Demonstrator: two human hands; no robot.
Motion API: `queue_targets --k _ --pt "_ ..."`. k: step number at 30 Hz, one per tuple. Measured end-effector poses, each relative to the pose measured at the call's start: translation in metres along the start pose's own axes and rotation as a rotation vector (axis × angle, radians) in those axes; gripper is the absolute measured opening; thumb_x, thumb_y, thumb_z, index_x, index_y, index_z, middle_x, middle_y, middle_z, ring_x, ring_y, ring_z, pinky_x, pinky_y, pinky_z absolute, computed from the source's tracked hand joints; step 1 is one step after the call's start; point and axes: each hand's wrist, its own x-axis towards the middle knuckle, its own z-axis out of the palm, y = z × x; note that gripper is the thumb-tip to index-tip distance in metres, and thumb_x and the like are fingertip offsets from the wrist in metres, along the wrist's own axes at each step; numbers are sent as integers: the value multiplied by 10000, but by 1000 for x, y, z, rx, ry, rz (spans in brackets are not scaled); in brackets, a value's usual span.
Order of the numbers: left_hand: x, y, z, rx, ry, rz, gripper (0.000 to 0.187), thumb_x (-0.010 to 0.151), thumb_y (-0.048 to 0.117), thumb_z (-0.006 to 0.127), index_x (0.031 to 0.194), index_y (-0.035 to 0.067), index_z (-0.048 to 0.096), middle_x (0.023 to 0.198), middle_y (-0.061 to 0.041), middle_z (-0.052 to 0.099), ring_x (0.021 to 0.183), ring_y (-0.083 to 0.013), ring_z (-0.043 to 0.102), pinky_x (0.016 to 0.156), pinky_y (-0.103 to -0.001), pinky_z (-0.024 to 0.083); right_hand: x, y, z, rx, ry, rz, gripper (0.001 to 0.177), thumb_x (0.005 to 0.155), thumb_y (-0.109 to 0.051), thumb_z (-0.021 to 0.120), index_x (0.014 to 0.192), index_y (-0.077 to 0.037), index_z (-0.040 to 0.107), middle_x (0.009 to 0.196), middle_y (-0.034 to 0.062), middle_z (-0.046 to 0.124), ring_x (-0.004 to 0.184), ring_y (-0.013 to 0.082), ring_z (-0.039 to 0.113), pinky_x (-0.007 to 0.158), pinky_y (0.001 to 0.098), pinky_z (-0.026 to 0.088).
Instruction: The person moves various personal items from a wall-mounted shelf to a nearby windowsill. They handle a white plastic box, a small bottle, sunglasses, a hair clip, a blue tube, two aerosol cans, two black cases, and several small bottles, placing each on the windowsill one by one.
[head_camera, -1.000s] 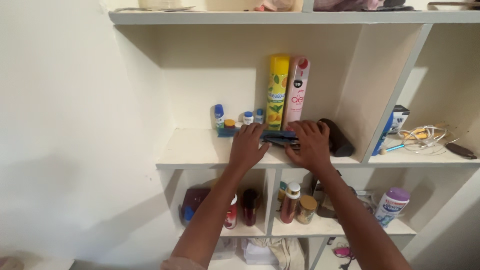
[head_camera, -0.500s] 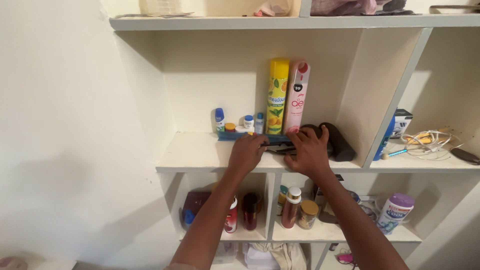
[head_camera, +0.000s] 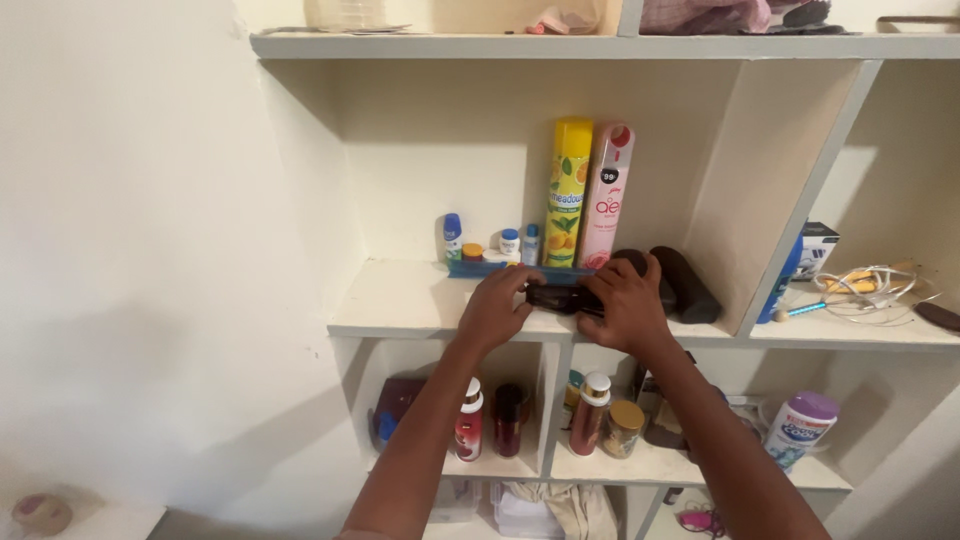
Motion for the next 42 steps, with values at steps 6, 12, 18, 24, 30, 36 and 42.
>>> queue_targets --k 6,12,18,24,30,36,42 --pt "-19 -1 -12 73 157 82 441 774 -59 702 1176 114 654 1202 -96 666 1200 -337 598 1022 -437 506 3 -3 -10 142 -12 -110 543 740 -399 689 1189 -94 675 1041 136 702 1102 303 620 1111 597 310" --pt "-35 4 -36 171 234 120 510 750 -89 674 1215 117 651 1240 -94 621 1236 -339 575 1037 -451 499 15 -30 -14 193 -10 -122 522 767 -369 738 1217 -117 654 1013 108 712 1048 292 654 1126 551 344" --pt "-59 8 -78 225 246 54 528 767 -26 720 1265 133 654 1248 -81 626 1155 -309 601 997 -428 523 35 -64 -15 253 97 -203 557 751 -300 795 1260 -125 654 1051 96 722 1071 307 657 1047 550 376" --pt "-83 8 -122 289 259 87 527 750 115 828 1251 121 664 1206 -64 664 1121 -293 616 958 -412 536 49 -107 -10 332 119 -180 535 757 -303 831 1231 -120 663 1079 95 729 1077 294 666 1065 529 381" --pt "-115 14 -168 344 259 76 502 758 227 871 1214 120 690 1127 -43 702 1040 -261 650 885 -395 547 62 -157 -16 476 109 -172 496 704 -267 860 1150 -109 710 1019 77 747 998 259 691 1059 501 401" --pt "-177 15 -229 417 183 18 504 759 301 896 1185 116 700 992 -48 706 910 -262 654 791 -395 536 70 -223 -12 720 -27 -213 438 648 -288 896 1023 -107 758 897 83 765 861 282 722 818 409 512" --pt "-269 8 -289 513 257 -54 493 741 307 898 1147 110 698 986 -57 712 903 -270 662 785 -390 547 70 -329 22 940 -14 -351 420 711 -241 868 1081 -91 739 981 116 763 897 311 723 834 412 532"
